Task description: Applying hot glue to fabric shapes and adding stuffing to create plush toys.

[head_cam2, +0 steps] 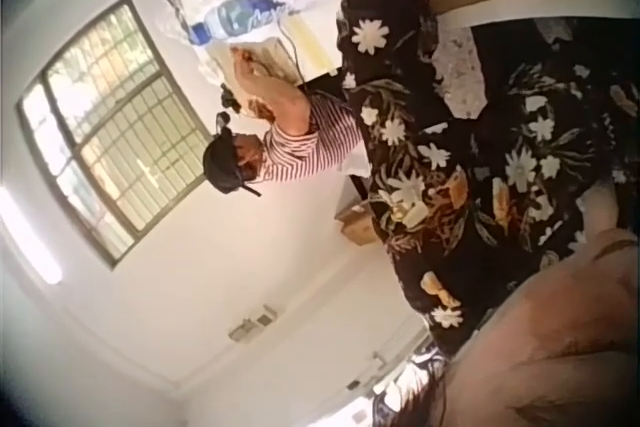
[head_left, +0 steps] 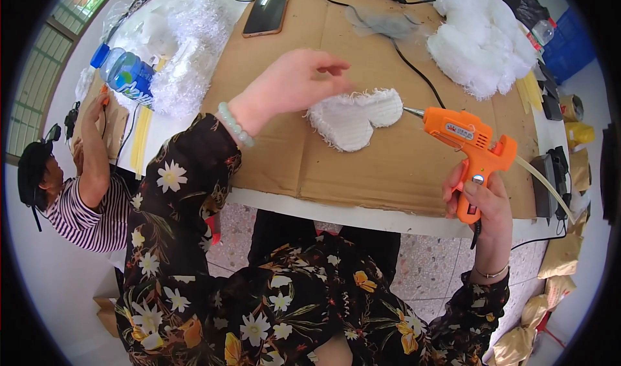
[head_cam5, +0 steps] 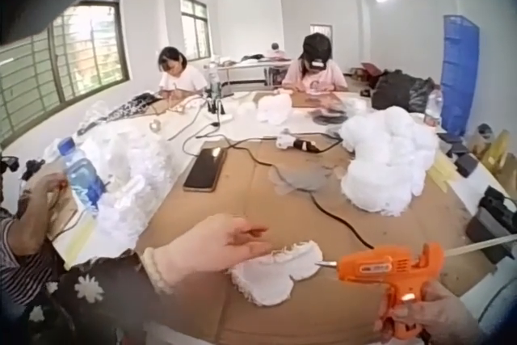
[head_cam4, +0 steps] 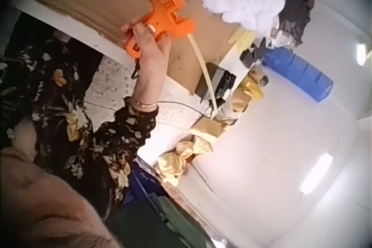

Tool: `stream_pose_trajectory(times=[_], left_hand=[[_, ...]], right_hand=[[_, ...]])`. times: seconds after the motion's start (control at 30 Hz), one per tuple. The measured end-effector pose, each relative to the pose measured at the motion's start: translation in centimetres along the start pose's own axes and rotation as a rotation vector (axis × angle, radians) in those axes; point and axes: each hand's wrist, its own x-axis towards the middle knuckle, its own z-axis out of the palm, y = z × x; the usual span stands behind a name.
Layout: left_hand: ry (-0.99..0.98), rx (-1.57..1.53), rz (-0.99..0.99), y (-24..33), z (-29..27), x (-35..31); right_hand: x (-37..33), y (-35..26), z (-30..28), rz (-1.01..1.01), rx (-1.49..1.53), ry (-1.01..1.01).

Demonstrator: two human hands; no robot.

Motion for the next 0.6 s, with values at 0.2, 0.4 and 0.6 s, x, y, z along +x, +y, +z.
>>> stream_pose_trajectory(times=[0.2, 0.4, 0.6], left_hand=[[-0.086, 0.587, 0.156, 0.8, 1.5, 0.8], [-0.239, 0.582, 0.082, 2.1, 2.0, 1.1], [-0.285, 0.494, -0.066, 3.2, 1.9, 0.8]], right_hand=[[0.3, 0.7, -0.1, 0.008, 0.003, -0.027], [-0.3, 0.8, -0.3, -0.028, 0.031, -0.029], [-0.3, 1.2, -0.8, -0.057, 0.051, -0.086]])
